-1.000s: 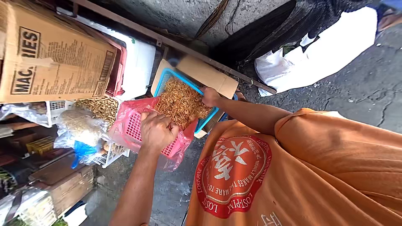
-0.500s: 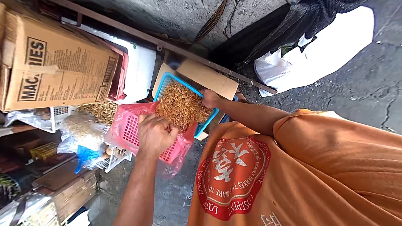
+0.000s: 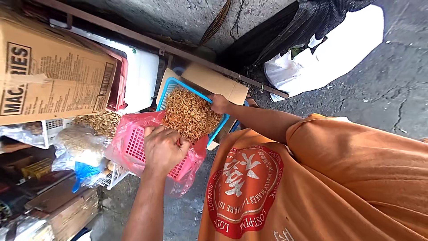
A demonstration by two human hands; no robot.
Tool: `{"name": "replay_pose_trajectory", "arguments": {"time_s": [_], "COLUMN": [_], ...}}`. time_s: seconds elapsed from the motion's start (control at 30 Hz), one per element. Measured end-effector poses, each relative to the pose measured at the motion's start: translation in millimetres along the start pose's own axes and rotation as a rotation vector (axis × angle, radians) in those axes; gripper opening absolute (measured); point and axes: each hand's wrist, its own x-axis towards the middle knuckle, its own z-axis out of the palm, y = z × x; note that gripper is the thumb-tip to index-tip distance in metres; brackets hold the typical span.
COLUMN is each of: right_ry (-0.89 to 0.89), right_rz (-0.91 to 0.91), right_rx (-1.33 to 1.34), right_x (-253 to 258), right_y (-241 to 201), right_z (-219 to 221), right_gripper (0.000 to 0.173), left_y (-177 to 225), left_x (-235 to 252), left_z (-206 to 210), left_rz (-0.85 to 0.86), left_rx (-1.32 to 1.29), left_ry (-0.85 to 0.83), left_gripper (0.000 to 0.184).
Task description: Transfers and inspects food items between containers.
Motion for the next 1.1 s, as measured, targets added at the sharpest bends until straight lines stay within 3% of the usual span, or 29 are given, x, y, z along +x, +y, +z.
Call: {"name": "replay_pose_trajectory", "arguments": {"time_s": [0.13, 0.27, 0.37, 0.6, 0.87, 1.1], "right_ry": [-0.008, -0.001, -0.01, 0.003, -0.01, 0.006], "right_rz": [0.011, 0.035, 0.03, 0.052, 0.052, 0.028], "right_rx": [-0.001, 0.05, 0.009, -0.017, -0.025, -0.022], "right_x": [2, -9, -5, -3, 0, 1], "right_y": [-4, -2, -11, 0, 4, 7], "right_z": [3, 5, 2, 2, 5, 9], "right_gripper": [0.055, 0.044, 0.054, 0.052, 0.054, 0.054], "left_y": [-6, -5, -5, -6, 1, 5], "left_x": [7, 6, 12, 0, 10, 4], "left_z": [-8, -13, -13, -21, -25, -33], "left_rz": [0.004, -0.023, -0.017, -0.05, -0.007, 0.014], "left_rx": [0.004, -0.008, 0.008, -0.005, 0.016, -0.005], "left_ry": [-0.003, -0.056, -0.048, -0.01, -0.083, -0.029], "left_gripper": [0.043, 0.044, 0.044, 0.043, 0.042, 0.042]}}
